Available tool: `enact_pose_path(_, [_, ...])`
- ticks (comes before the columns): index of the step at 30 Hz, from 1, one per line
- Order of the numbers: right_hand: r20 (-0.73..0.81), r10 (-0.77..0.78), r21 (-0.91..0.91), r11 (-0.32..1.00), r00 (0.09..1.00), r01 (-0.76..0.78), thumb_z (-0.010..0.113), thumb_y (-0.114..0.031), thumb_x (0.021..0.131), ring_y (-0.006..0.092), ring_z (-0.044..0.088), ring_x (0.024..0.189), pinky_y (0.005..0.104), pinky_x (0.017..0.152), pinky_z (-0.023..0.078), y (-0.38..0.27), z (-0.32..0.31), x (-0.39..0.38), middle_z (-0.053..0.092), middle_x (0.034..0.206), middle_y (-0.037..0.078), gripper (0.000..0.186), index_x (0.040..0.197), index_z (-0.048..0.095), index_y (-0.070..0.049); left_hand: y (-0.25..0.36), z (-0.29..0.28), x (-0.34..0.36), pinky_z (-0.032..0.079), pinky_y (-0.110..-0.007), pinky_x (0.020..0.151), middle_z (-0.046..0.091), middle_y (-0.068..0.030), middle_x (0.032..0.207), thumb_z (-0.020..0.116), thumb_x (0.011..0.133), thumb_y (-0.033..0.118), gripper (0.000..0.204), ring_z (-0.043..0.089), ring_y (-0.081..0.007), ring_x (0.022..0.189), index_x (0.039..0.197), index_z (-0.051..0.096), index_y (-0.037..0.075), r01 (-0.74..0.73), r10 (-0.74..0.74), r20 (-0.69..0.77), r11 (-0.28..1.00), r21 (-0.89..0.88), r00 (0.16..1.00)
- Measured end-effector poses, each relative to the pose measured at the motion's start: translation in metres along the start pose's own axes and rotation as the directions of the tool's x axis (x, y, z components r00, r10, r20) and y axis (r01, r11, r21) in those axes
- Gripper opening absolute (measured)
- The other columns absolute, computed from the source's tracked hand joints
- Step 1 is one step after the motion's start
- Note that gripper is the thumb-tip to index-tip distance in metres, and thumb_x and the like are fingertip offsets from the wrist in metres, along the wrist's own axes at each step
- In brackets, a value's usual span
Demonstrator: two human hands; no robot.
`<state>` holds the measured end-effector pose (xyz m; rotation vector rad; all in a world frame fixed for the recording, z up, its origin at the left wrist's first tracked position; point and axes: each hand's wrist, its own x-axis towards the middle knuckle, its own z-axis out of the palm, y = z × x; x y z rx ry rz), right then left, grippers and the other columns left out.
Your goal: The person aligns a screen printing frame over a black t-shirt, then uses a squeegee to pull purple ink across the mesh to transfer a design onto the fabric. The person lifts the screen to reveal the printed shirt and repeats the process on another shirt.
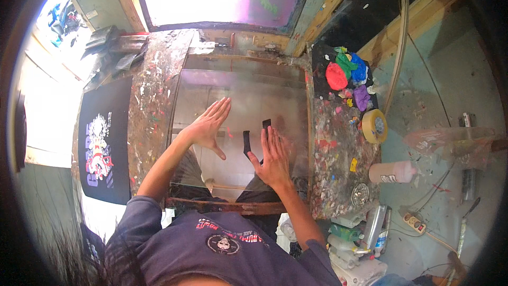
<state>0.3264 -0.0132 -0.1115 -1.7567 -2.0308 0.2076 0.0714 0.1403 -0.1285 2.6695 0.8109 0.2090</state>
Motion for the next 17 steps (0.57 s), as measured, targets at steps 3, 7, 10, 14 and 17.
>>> enact_pose_path(3, [0.096,-0.070,0.087,0.994,0.993,0.062,0.058,-0.023,0.102,0.0468,0.037,0.152,0.0535,0.126,0.028,-0.001,0.028,-0.010,0.033,0.166,0.030,0.062,0.159,0.044,-0.003,-0.001,-0.002,0.002,0.007,-0.049,0.134,0.007,-0.0326,0.172,0.085,0.044,0.086,0.173,0.003,-0.0415,0.163,0.162,0.010,-0.015,0.000,0.000,0.000,1.000,0.004,1.000])
enact_pose_path(7, [0.122,-0.129,-0.021,0.991,0.984,0.132,0.056,-0.023,0.104,0.0463,0.036,0.153,0.0529,0.127,0.028,0.006,0.041,-0.005,0.035,0.165,0.031,0.063,0.160,0.040,-0.002,-0.002,-0.001,0.003,0.007,-0.048,0.134,0.008,-0.0322,0.172,0.085,0.043,0.086,0.173,0.004,-0.0413,0.163,0.161,0.010,-0.015,-0.003,0.003,0.001,1.000,0.004,1.000])
enact_pose_path(10, [0.158,-0.136,-0.007,0.990,0.978,0.138,0.053,-0.027,0.106,0.0454,0.036,0.153,0.0524,0.127,0.029,0.012,0.041,0.000,0.036,0.164,0.031,0.063,0.160,0.038,0.002,0.000,-0.002,0.003,0.007,-0.049,0.134,0.009,-0.0322,0.172,0.084,0.042,0.087,0.174,0.003,-0.0417,0.163,0.161,0.011,-0.015,0.019,-0.019,0.017,1.000,-0.001,1.000])
enact_pose_path(14, [0.189,-0.127,0.011,0.992,0.974,0.127,0.054,-0.035,0.106,0.0431,0.035,0.155,0.0518,0.128,0.027,0.001,0.029,-0.004,0.035,0.165,0.030,0.070,0.159,0.036,0.008,-0.001,-0.004,0.002,0.006,-0.049,0.134,0.008,-0.0320,0.172,0.084,0.042,0.088,0.174,0.003,-0.0416,0.163,0.162,0.010,-0.015,0.025,-0.025,0.022,1.000,-0.008,0.999])
enact_pose_path(17, [0.229,-0.159,-0.002,0.986,0.960,0.164,0.052,-0.049,0.107,0.0408,0.032,0.157,0.0520,0.129,0.023,0.010,0.025,0.005,0.035,0.167,0.027,0.080,0.161,0.033,0.006,-0.005,-0.003,0.005,0.006,-0.048,0.134,0.008,-0.0318,0.172,0.083,0.043,0.089,0.174,0.003,-0.0416,0.163,0.162,0.010,-0.015,0.019,-0.019,0.029,1.000,0.003,0.999])
